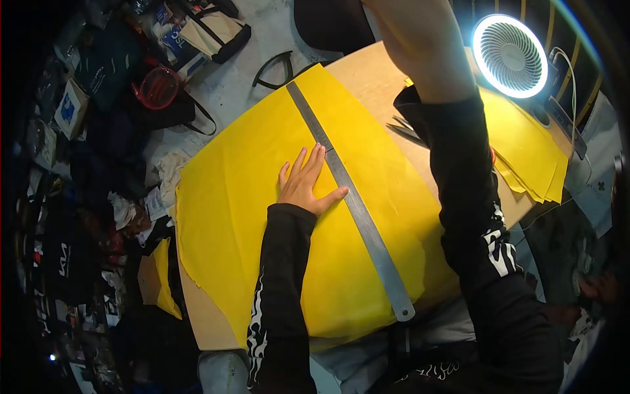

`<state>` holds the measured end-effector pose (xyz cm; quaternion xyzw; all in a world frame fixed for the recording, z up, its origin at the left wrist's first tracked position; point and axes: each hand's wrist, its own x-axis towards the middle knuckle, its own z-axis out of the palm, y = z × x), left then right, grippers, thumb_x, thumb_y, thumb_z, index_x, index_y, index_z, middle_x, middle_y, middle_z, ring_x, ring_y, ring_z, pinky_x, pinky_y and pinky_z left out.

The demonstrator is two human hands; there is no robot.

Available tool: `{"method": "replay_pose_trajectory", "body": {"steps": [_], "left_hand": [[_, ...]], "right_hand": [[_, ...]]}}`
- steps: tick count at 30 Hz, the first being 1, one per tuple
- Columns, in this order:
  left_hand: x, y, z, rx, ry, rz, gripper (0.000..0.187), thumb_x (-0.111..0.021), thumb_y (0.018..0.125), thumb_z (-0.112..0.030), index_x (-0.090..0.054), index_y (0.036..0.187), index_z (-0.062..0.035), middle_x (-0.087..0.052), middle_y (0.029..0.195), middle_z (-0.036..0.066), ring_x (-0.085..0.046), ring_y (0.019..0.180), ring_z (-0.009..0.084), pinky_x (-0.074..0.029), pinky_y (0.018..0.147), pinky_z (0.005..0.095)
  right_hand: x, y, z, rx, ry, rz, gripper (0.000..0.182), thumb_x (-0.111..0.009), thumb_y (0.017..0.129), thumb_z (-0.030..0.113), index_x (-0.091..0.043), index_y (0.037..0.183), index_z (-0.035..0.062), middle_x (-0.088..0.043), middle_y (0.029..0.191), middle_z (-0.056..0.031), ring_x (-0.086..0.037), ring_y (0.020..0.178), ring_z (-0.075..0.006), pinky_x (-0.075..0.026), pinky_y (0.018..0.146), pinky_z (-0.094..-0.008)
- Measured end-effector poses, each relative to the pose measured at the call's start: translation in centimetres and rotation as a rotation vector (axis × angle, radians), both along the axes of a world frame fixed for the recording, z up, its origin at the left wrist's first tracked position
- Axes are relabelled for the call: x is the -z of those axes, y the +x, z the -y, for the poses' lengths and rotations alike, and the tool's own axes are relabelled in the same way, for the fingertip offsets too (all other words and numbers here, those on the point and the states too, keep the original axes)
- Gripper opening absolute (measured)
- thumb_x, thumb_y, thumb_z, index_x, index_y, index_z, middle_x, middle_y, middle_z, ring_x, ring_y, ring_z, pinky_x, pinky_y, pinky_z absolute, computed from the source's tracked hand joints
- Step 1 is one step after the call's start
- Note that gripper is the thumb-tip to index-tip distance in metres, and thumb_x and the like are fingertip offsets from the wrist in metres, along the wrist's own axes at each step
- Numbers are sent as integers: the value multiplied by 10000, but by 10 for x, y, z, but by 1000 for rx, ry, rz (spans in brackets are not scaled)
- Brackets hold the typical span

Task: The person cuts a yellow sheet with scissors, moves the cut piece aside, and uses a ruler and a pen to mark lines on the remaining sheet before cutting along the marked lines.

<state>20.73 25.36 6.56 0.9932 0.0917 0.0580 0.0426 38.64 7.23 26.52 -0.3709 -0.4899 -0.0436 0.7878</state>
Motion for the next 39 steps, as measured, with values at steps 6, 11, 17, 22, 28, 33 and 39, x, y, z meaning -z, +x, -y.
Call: {"method": "replay_pose_trajectory", "body": {"steps": [6,11,17,22,28,33,39], "left_hand": [[1,0,-1,1,2,0,952,-575,779,-671,-305,1507,-120,-288,1571,70,-197,1470,237,-81,1169,493],[0,0,1,-4,1,-3,954,-572,779,-677,-305,1507,-122,-286,1572,66,-195,1470,236,-81,1169,496],[2,1,0,-1,11,7,936,-559,791,-675,-311,1505,-125,-291,1570,67,-197,1470,234,-82,1167,497],[2,1,1,-5,17,12,927,-542,798,-684,-315,1504,-127,-294,1569,67,-198,1470,234,-80,1168,496],[0,2,2,-11,9,7,933,-538,796,-697,-317,1504,-130,-297,1568,64,-198,1469,236,-78,1170,495],[-2,3,6,-22,25,-6,907,-495,807,-713,-318,1506,-164,-285,1572,66,-200,1469,252,-91,1171,496],[-1,4,5,-16,16,-7,908,-493,805,-717,-319,1505,-166,-283,1574,65,-200,1468,255,-87,1172,501]], "right_hand": [[1,-2,1,4,-5,-6,423,-480,970,355,-469,1275,61,-560,1266,-145,-561,1173,-230,-427,966,-383],[2,-4,1,6,-10,-11,436,-482,969,361,-464,1286,62,-557,1270,-146,-561,1172,-229,-426,967,-382],[1,-5,2,10,-17,-14,451,-485,967,368,-457,1298,62,-554,1274,-146,-561,1172,-228,-425,969,-380],[0,-6,3,9,-19,-17,464,-487,966,374,-451,1309,62,-551,1278,-147,-560,1171,-227,-424,970,-379],[0,-8,6,17,-25,-26,480,-490,964,381,-444,1321,63,-548,1282,-147,-560,1170,-226,-423,971,-377],[2,-11,7,12,-35,-35,493,-492,963,387,-438,1331,63,-545,1286,-147,-559,1170,-225,-422,972,-376],[-1,-13,11,11,-42,-38,510,-494,961,394,-431,1344,63,-542,1290,-148,-559,1169,-224,-421,973,-374]]}}
